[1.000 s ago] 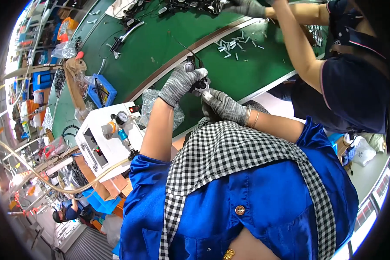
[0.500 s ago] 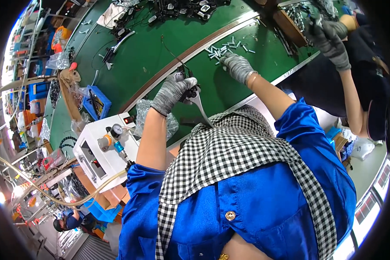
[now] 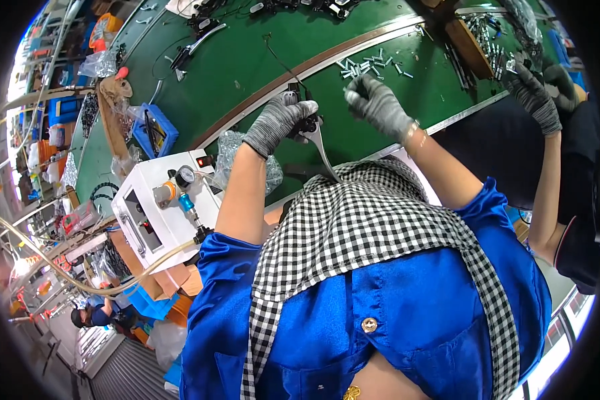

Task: Assembling small mechanical components at a factory workbench using hand tools.

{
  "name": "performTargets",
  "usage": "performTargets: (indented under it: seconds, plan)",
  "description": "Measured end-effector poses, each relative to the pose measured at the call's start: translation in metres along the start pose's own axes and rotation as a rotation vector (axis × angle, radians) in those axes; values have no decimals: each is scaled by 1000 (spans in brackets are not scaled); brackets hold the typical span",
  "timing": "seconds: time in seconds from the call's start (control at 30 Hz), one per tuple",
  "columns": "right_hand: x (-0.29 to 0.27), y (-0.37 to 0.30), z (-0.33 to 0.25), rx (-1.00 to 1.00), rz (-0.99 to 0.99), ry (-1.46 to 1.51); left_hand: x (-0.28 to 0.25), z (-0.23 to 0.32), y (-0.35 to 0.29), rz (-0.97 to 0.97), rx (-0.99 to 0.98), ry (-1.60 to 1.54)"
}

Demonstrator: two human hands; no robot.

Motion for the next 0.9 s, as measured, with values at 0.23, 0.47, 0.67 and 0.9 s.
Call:
performTargets:
  seconds: [0.23,0.47,0.67,0.9]
  plan:
    - [12,-69,-69,-146,-51,-71,10,5,5,-4,14,48]
    - [16,-70,-103,-363,118,-292,5,2,10,14,14,120]
    - [25,-75,-114,-469,134,-584,3,2,10,38,34,208]
    - [36,-66,-87,-178,26,-219,5,4,5,53,50,234]
Point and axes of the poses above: each hand's wrist, its own y-axis towards the middle knuckle, its own x-axis out of the palm, z = x × y, the point moved 7 cm from there along y, towards the middle knuckle, and after that the axes turned 13 degrees about -y, right-handed, at the moved point
